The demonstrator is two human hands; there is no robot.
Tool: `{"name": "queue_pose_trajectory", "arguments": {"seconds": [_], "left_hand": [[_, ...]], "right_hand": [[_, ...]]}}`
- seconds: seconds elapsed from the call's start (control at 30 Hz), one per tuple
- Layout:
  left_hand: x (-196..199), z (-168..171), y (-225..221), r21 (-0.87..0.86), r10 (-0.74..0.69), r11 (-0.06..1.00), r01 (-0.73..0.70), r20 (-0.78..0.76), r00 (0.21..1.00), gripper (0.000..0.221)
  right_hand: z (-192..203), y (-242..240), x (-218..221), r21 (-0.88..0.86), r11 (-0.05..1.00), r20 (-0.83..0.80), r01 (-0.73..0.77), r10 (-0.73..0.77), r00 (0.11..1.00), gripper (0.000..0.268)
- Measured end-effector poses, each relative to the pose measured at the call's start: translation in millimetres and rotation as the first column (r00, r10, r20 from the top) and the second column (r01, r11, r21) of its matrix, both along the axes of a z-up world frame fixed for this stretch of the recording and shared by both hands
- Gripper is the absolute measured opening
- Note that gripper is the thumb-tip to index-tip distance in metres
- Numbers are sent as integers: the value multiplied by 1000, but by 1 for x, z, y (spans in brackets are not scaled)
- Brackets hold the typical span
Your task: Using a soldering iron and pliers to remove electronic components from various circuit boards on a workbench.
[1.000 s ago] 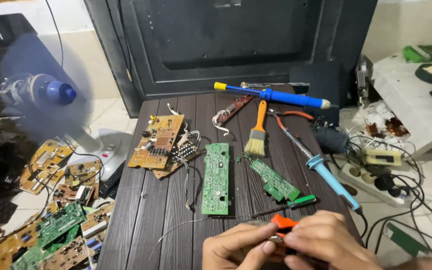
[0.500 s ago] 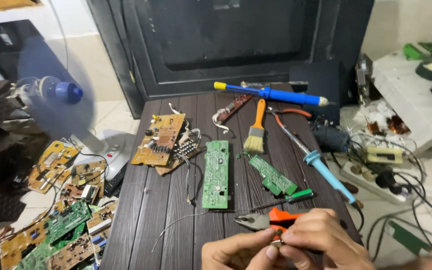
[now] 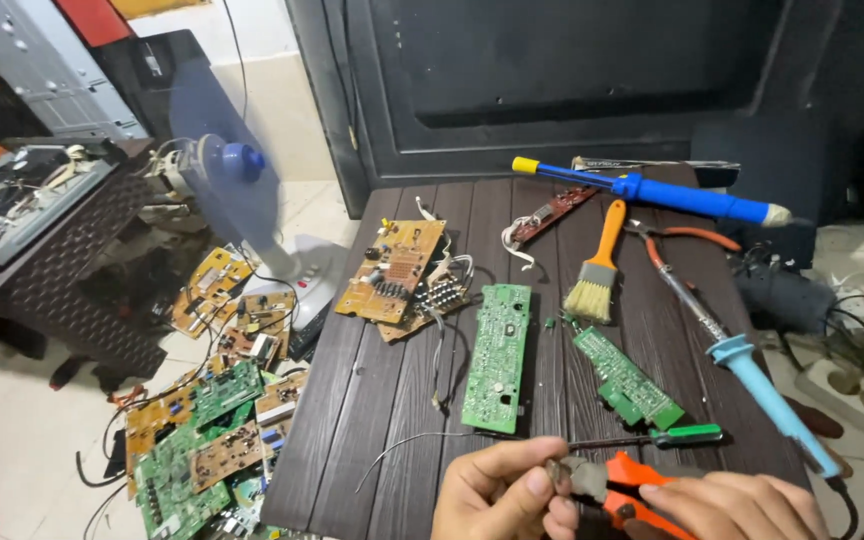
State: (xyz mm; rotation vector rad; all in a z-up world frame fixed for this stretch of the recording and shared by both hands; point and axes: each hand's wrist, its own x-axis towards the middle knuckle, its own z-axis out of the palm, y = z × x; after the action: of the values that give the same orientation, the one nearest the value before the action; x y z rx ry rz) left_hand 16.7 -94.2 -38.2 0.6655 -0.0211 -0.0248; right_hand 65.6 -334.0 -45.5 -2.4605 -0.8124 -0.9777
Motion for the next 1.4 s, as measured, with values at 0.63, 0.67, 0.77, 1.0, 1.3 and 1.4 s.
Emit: {"name": "queue_pose_trajectory", "arguments": {"seconds": [0.63, 0.67, 0.77, 1.0, 1.3, 1.4], "left_hand": [[15, 25, -26, 328, -43, 942, 67, -81, 996, 29], [19, 27, -30, 532, 65, 827, -179, 227, 972, 22], [17, 59, -38, 698, -7, 610, -376, 480, 877, 14], [11, 56, -49, 726, 43, 537, -430, 485, 873, 23], [-5, 21, -42, 117, -264, 957, 266, -30, 964, 15], [-11, 0, -42, 102, -282, 955, 277, 32, 959, 16]], "right_hand": [[-23, -24, 9, 31, 999, 41, -34, 32, 999, 9], [-25, -32, 16, 158, 964, 7, -216, 217, 976, 14], [0, -31, 15, 242, 897, -22, -371, 387, 922, 18], [7, -31, 12, 229, 873, 8, -430, 440, 898, 15], [14, -39, 6, 102, 897, 83, -429, 422, 903, 12], [10, -49, 9, 128, 863, 1, -489, 493, 870, 21]]}}
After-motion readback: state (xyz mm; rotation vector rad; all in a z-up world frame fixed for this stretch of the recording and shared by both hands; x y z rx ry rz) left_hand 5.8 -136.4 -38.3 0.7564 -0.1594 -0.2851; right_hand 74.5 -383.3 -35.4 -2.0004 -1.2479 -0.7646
